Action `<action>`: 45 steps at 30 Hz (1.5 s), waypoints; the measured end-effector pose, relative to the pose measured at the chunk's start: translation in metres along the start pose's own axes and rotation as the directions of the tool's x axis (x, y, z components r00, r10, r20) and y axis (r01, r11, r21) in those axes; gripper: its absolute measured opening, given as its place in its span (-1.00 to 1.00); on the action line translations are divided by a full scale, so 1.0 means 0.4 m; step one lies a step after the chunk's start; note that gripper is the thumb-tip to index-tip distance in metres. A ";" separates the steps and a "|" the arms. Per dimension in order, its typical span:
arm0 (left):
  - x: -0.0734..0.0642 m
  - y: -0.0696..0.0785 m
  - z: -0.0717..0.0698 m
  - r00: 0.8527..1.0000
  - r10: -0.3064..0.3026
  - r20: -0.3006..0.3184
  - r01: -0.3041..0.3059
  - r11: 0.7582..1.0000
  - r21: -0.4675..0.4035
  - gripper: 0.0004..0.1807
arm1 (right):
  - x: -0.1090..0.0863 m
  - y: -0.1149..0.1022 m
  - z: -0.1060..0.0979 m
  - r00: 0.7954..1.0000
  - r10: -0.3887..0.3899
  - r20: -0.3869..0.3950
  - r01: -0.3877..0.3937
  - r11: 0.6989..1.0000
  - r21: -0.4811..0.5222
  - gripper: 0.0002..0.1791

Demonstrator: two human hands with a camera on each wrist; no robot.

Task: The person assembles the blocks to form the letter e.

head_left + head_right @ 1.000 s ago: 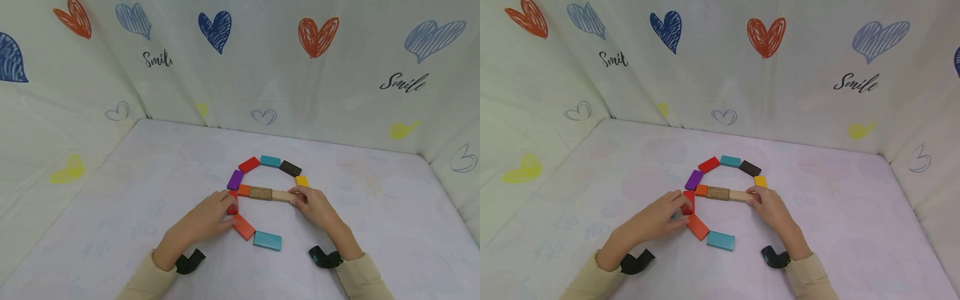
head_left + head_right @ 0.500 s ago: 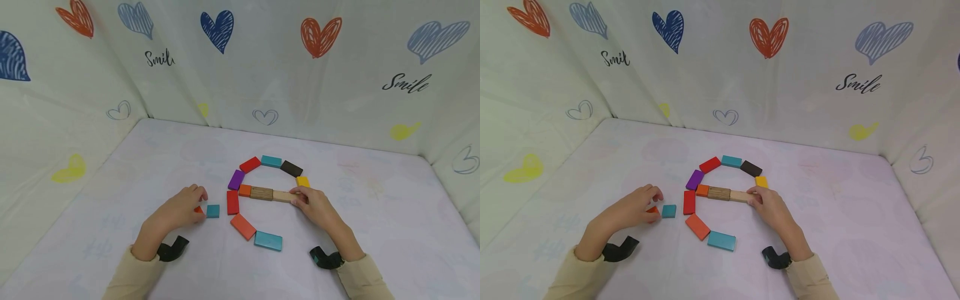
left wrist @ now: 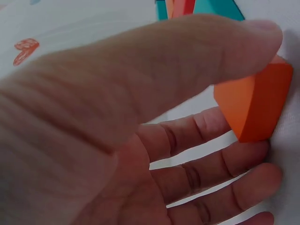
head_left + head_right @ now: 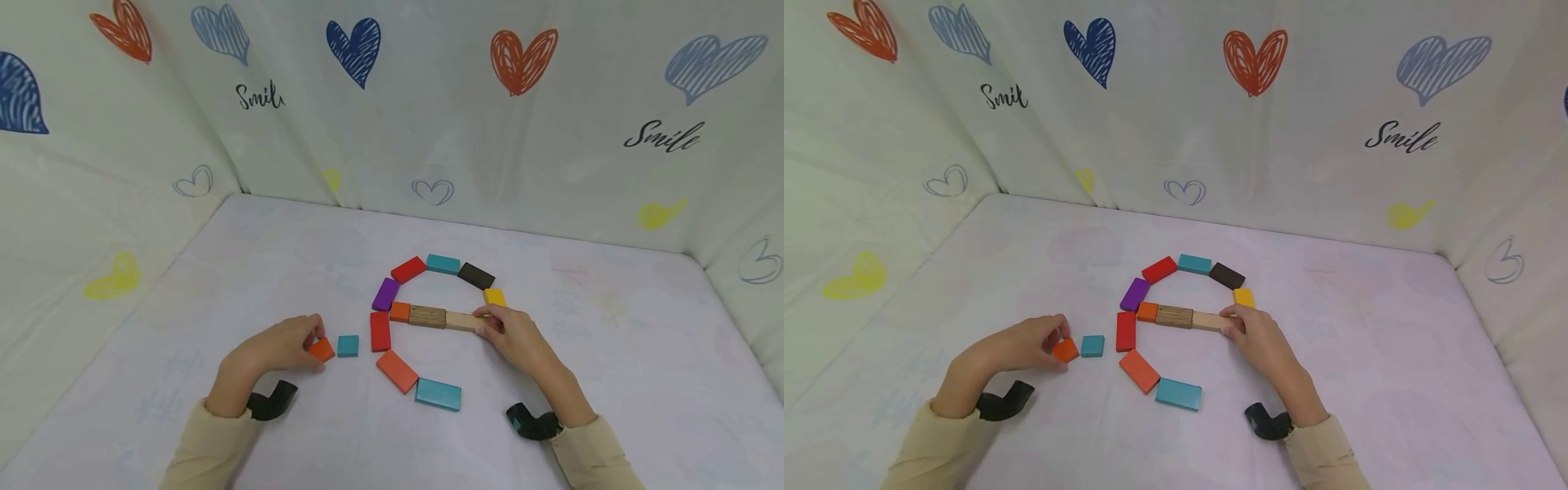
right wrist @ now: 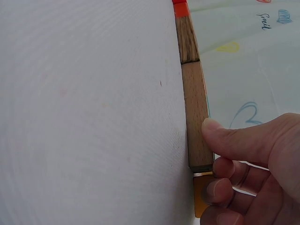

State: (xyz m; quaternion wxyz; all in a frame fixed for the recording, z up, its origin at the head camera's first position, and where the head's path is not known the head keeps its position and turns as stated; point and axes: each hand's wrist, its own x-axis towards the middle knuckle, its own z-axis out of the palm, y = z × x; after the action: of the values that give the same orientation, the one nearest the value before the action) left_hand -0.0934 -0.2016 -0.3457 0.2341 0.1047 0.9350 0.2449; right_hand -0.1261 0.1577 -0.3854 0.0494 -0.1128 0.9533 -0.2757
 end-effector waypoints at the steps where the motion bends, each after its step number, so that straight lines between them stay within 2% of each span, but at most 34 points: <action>1: 0.001 -0.001 0.001 1.000 0.010 0.003 -0.010 1.000 -0.004 -0.67 | 0.000 0.000 0.000 1.000 -0.001 0.000 0.001 1.000 0.000 -0.72; 5: 0.000 -0.001 0.001 1.000 0.026 0.006 -0.026 1.000 -0.004 -0.69 | -0.001 0.002 0.000 1.000 -0.003 0.000 0.003 1.000 0.003 -0.72; 14: -0.002 -0.003 0.001 1.000 0.023 -0.007 -0.022 1.000 0.017 -0.74 | -0.002 0.002 0.001 1.000 -0.007 0.003 0.007 1.000 0.006 -0.73; 23: 0.008 -0.004 -0.008 0.998 0.019 -0.062 -0.017 0.999 0.035 -0.77 | -0.003 0.000 -0.002 1.000 0.000 -0.005 0.000 1.000 0.005 -0.73; 29: 0.009 0.016 -0.016 0.995 0.016 -0.094 -0.012 0.999 0.034 -0.73 | -0.003 0.001 -0.003 1.000 -0.005 -0.009 0.006 1.000 0.003 -0.73; 36: 0.000 0.053 -0.016 0.989 0.079 -0.127 -0.074 0.996 0.039 -0.65 | -0.006 0.001 -0.005 1.000 -0.028 -0.014 0.028 1.000 0.008 -0.73; 45: 0.001 0.097 0.020 0.977 0.147 -0.152 -0.139 0.988 0.062 -0.61 | -0.007 0.001 -0.004 0.999 -0.039 -0.013 0.040 0.999 0.017 -0.73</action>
State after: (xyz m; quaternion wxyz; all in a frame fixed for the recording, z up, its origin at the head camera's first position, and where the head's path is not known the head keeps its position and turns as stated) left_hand -0.0868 -0.1650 -0.3324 0.1389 0.1581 0.9465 0.2444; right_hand -0.1238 0.1593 -0.3842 0.0388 -0.1294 0.9487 -0.2857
